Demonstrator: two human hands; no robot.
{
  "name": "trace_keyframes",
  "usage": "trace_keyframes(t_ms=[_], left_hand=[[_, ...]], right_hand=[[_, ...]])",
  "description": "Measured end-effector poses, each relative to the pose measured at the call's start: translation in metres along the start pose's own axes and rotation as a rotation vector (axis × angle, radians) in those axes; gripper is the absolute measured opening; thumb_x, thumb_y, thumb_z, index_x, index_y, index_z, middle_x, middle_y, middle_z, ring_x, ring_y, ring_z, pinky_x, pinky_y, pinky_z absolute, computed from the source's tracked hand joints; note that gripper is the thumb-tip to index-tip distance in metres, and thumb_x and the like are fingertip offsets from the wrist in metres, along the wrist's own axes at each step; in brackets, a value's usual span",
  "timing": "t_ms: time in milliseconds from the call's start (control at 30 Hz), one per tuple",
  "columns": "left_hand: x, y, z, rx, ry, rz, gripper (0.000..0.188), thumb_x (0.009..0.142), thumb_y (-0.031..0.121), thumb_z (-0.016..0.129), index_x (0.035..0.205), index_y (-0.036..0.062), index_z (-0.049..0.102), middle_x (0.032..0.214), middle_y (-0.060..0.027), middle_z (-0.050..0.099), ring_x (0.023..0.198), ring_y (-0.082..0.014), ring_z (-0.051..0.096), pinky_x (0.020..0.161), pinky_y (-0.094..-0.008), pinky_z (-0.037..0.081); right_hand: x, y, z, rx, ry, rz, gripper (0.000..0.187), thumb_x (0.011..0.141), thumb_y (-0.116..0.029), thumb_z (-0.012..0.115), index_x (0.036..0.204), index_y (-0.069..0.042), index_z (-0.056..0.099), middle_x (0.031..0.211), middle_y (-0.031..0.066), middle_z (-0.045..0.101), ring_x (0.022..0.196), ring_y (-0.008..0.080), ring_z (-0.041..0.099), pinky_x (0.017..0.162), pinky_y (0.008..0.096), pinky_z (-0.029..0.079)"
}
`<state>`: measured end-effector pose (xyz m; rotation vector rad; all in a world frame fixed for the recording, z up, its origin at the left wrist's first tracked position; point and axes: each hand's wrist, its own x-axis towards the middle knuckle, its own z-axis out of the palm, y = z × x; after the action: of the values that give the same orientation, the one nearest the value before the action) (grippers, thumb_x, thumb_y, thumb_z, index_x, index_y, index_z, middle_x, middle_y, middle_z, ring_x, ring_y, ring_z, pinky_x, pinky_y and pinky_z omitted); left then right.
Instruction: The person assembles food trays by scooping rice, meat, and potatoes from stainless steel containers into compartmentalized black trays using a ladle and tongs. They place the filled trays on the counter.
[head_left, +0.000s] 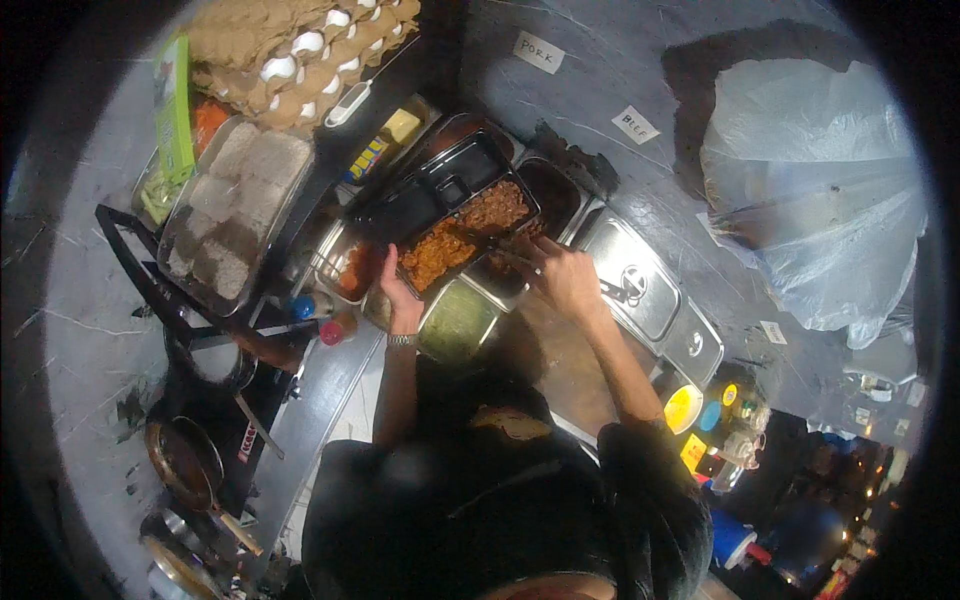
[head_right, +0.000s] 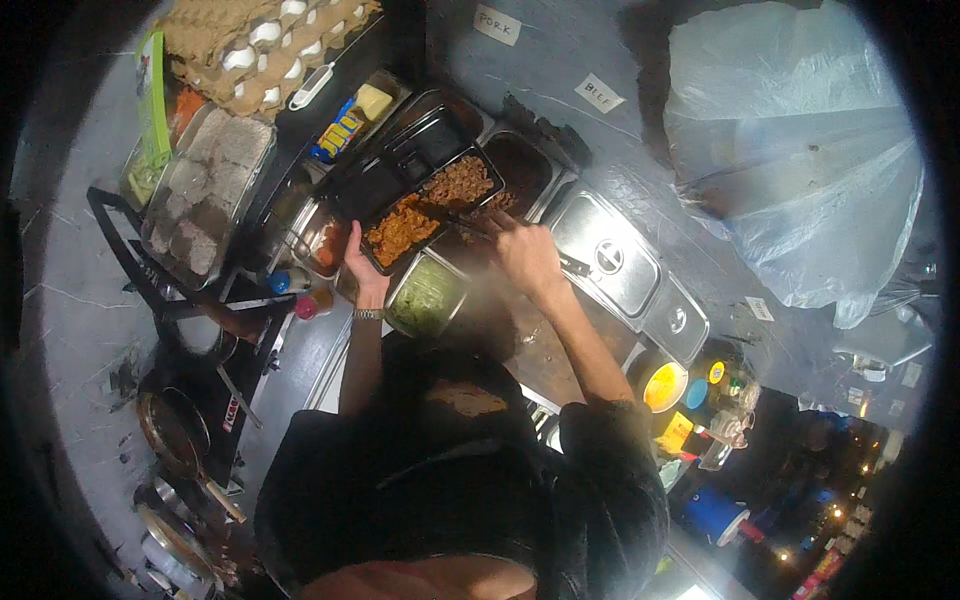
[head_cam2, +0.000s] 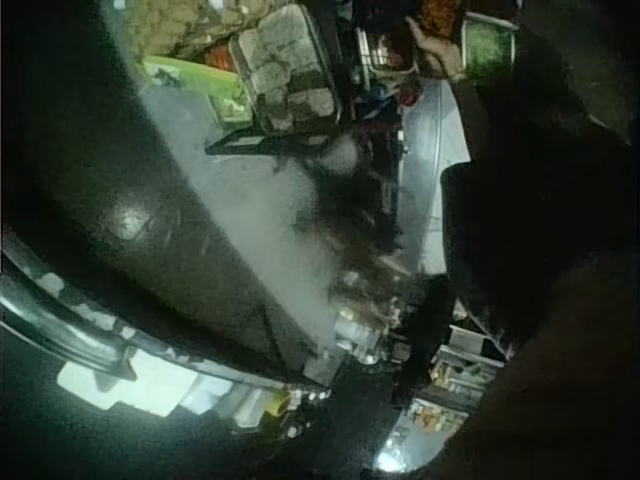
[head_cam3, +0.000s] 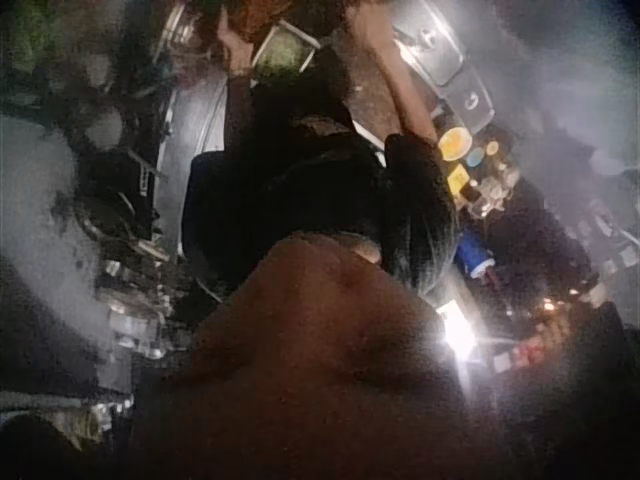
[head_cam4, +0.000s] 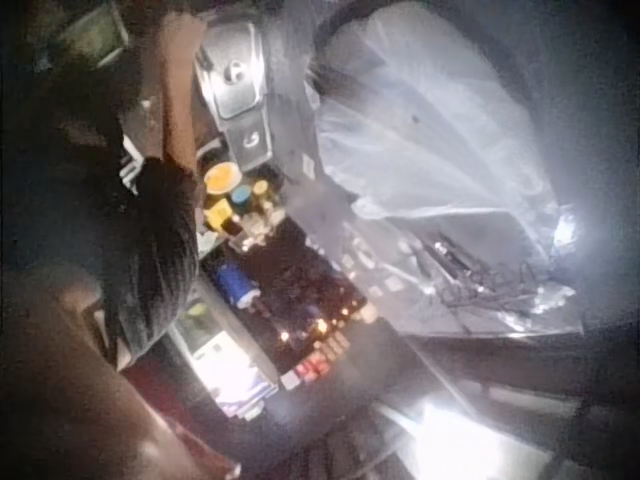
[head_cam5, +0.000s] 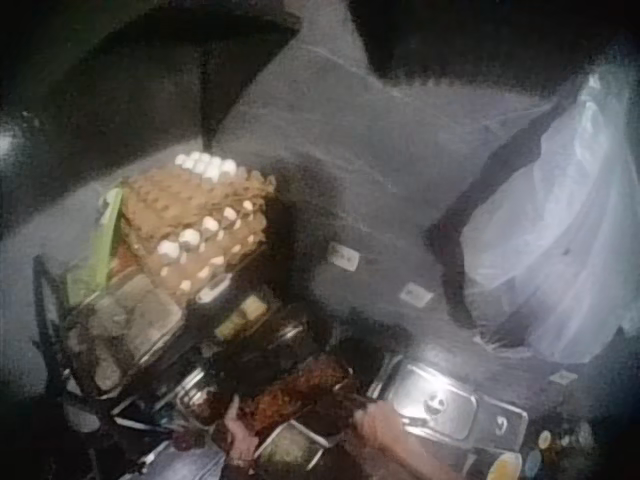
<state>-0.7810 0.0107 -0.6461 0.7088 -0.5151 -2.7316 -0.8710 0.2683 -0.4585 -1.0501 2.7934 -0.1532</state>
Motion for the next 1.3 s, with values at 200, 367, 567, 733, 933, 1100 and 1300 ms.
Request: trace_keyframes(t_ms=[200,367,567,733,933,1100,1300], left_hand=[[-0.007,0.004,-0.004,-0.042,0.18,-0.058,0.057,0.106,0.044,0.055,0.138,-0.0022,0.06,0.136,-0.0169,0.067,0.124,-0.0347,0.066,0.108,-0.0511,0.052],[-0.091,0.031,-0.013,0.039,0.015,-0.132,0.054,0.104,0.04,0.061,0.141,0.0007,0.057,0.135,-0.0142,0.066,0.122,-0.0335,0.066,0.105,-0.0475,0.053],[-0.142,0.009,-0.054,0.194,0.253,-0.296,0.055,0.103,0.04,0.063,0.143,0.0024,0.057,0.132,-0.0129,0.067,0.119,-0.0314,0.066,0.104,-0.0462,0.053],[-0.156,0.005,-0.076,0.238,0.297,-0.314,0.055,0.103,0.04,0.063,0.143,0.0033,0.056,0.131,-0.0122,0.067,0.118,-0.0301,0.067,0.103,-0.0453,0.053],[-0.14,0.003,-0.102,0.288,0.346,-0.207,0.056,0.102,0.04,0.064,0.144,0.0045,0.056,0.129,-0.0113,0.067,0.117,-0.0286,0.067,0.102,-0.0441,0.054],[-0.129,0.03,-0.055,0.23,0.264,-0.148,0.057,0.1,0.038,0.068,0.144,0.0038,0.056,0.129,-0.0109,0.067,0.115,-0.0273,0.068,0.101,-0.0412,0.055],[-0.128,0.026,-0.082,0.176,0.277,-0.072,0.055,0.1,0.031,0.07,0.144,0.0012,0.056,0.129,-0.0122,0.069,0.115,-0.0274,0.069,0.1,-0.0435,0.057]], right_hand=[[-0.001,-0.014,-0.019,0.005,0.013,-0.065,0.05,0.092,-0.033,0.074,0.135,-0.009,0.067,0.118,0.0138,0.073,0.084,0.0343,0.074,0.073,0.0451,0.061],[0.043,0.011,-0.06,0.106,0.119,0.028,0.043,0.098,-0.045,0.068,0.112,-0.005,0.077,0.106,0.0186,0.075,0.087,0.0391,0.074,0.078,0.0483,0.06],[0.219,0.032,0.007,-0.337,-0.313,-0.006,0.027,0.093,-0.031,0.066,0.101,-0.009,0.081,0.1,0.0149,0.078,0.088,0.0319,0.077,0.074,0.0469,0.06],[0.291,0.044,0.101,-0.394,-0.048,-0.119,0.022,0.093,-0.023,0.062,0.089,-0.013,0.081,0.094,0.0122,0.079,0.091,0.0297,0.078,0.076,0.0451,0.061],[0.283,0.04,0.079,-0.317,-0.06,-0.091,0.024,0.094,-0.03,0.064,0.092,-0.015,0.082,0.091,0.0124,0.079,0.09,0.0288,0.078,0.075,0.0428,0.06],[0.286,0.04,0.137,-0.48,-0.136,-0.052,0.022,0.095,-0.033,0.065,0.097,-0.02,0.082,0.099,0.0068,0.08,0.092,0.0257,0.078,0.075,0.044,0.061],[0.283,0.024,0.154,-0.503,-0.253,-0.098,0.02,0.096,-0.027,0.062,0.098,-0.02,0.081,0.1,0.007,0.08,0.093,0.0236,0.078,0.074,0.0416,0.061]])
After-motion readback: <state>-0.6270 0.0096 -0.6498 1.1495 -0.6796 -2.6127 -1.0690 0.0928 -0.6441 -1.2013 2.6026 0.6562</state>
